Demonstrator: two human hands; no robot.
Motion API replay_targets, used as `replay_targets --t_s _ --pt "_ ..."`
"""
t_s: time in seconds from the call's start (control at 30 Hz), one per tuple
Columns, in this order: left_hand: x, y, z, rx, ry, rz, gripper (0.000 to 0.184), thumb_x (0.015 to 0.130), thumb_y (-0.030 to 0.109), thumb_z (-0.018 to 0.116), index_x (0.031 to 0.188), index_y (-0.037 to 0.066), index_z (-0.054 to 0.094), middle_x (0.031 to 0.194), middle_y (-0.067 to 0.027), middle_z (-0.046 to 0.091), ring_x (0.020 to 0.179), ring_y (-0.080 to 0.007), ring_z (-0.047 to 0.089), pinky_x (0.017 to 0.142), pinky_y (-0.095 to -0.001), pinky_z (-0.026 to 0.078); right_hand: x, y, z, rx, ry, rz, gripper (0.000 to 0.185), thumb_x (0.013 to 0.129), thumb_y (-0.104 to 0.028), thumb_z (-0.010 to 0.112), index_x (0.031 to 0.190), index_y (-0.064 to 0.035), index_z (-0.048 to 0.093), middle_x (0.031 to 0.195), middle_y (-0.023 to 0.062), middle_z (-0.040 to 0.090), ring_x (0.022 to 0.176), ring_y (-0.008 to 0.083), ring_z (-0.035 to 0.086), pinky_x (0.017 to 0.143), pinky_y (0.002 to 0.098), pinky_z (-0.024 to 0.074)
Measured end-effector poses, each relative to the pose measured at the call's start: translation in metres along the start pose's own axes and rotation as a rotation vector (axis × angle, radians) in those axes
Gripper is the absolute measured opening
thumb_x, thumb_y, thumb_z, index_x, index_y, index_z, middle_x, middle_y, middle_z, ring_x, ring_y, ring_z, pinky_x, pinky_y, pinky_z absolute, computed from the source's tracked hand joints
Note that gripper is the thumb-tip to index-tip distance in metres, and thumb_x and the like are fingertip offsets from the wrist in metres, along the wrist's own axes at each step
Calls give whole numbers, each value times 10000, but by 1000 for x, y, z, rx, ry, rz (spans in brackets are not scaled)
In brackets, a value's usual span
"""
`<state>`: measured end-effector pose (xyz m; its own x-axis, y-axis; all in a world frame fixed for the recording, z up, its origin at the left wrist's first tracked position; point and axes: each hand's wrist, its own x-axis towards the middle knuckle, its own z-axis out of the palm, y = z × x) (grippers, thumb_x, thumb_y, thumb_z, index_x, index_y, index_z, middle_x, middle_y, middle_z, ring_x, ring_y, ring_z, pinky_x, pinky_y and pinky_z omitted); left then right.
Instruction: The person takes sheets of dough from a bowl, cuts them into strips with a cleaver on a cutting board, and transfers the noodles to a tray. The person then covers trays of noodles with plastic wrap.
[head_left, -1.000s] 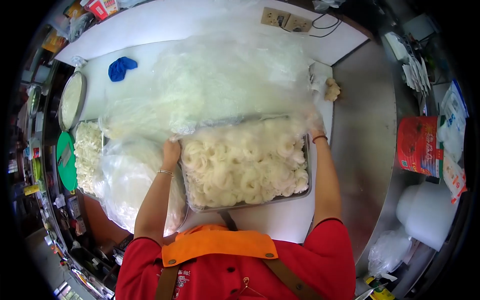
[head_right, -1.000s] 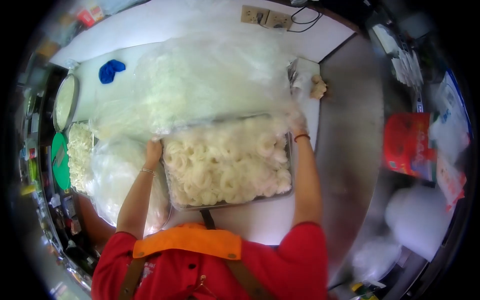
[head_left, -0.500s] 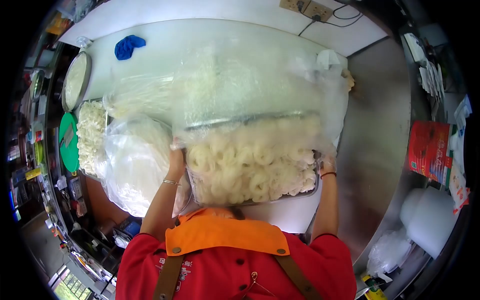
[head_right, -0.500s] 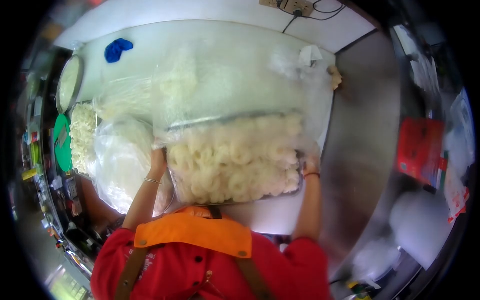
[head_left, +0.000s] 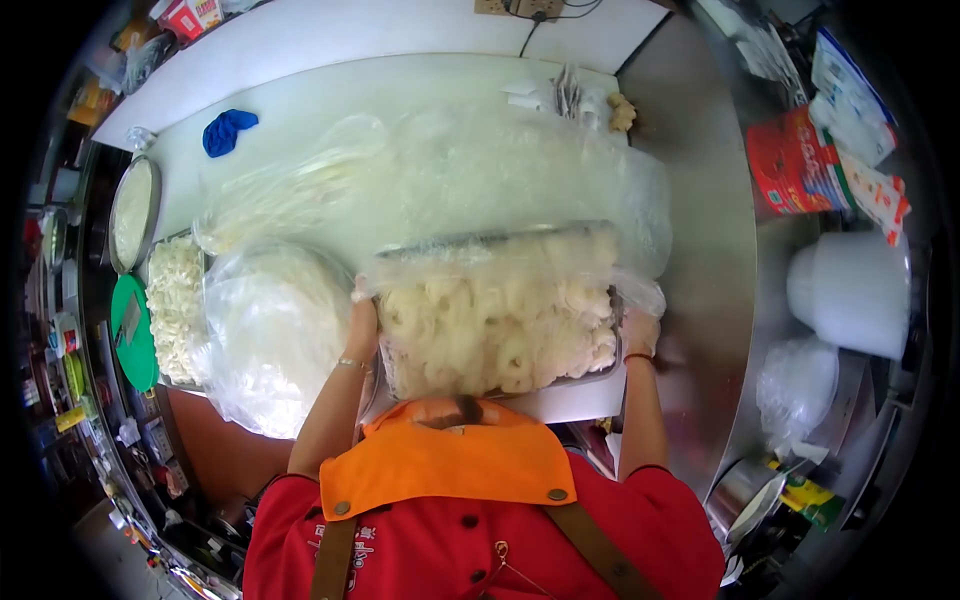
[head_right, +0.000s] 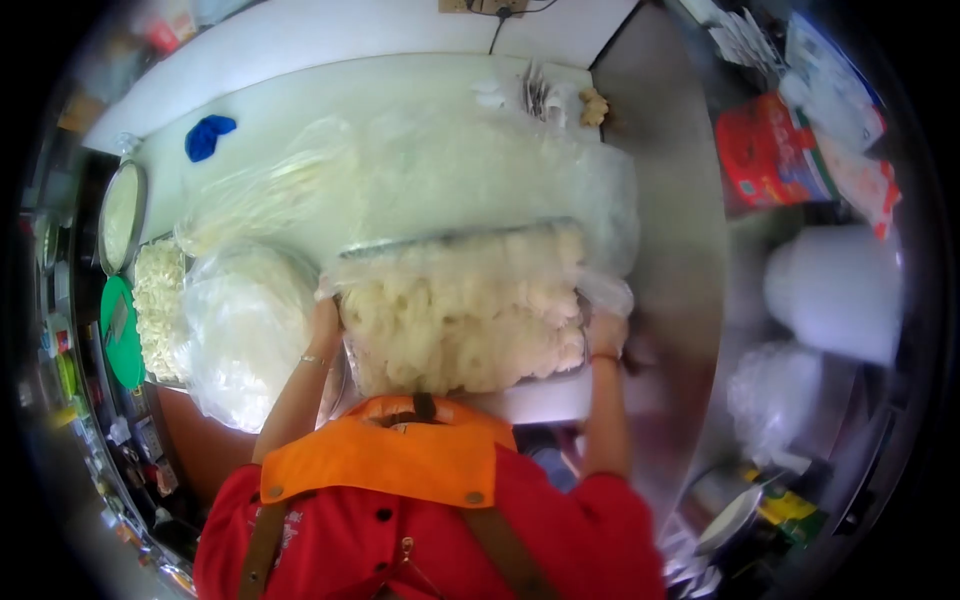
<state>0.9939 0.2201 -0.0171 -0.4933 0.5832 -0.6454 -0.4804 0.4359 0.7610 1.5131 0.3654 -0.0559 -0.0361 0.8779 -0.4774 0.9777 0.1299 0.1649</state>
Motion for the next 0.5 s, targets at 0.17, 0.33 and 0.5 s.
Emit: replay_targets --t_s 0.17,0.33,0.5 --pt "3 -15 5 -17 -97 -45 495 1046 435 345 1137 18 596 1049 -74 621 941 -152 601 787 -272 499 -139 -57 -11 634 511 409 257 839 -178 625 1040 -19 612 887 189 673 915 381 657 797 434 536" --pt "12 -25 -1 31 -60 -162 417 1030 415 356 937 91 602 718 14 555 592 -94 517 523 -256 432 -202 -95 91 1607 -271 -7 193 899 -86 557 1071 0 577 1104 189 622 1080 308 592 978 546 471" --pt "16 -28 -2 23 -74 -128 391 1022 398 366 898 109 599 645 47 498 535 -70 445 488 -252 379 -201 -176 83 2277 -572 182 128 886 -75 555 1001 -22 578 1075 124 612 1033 259 566 991 552 462"
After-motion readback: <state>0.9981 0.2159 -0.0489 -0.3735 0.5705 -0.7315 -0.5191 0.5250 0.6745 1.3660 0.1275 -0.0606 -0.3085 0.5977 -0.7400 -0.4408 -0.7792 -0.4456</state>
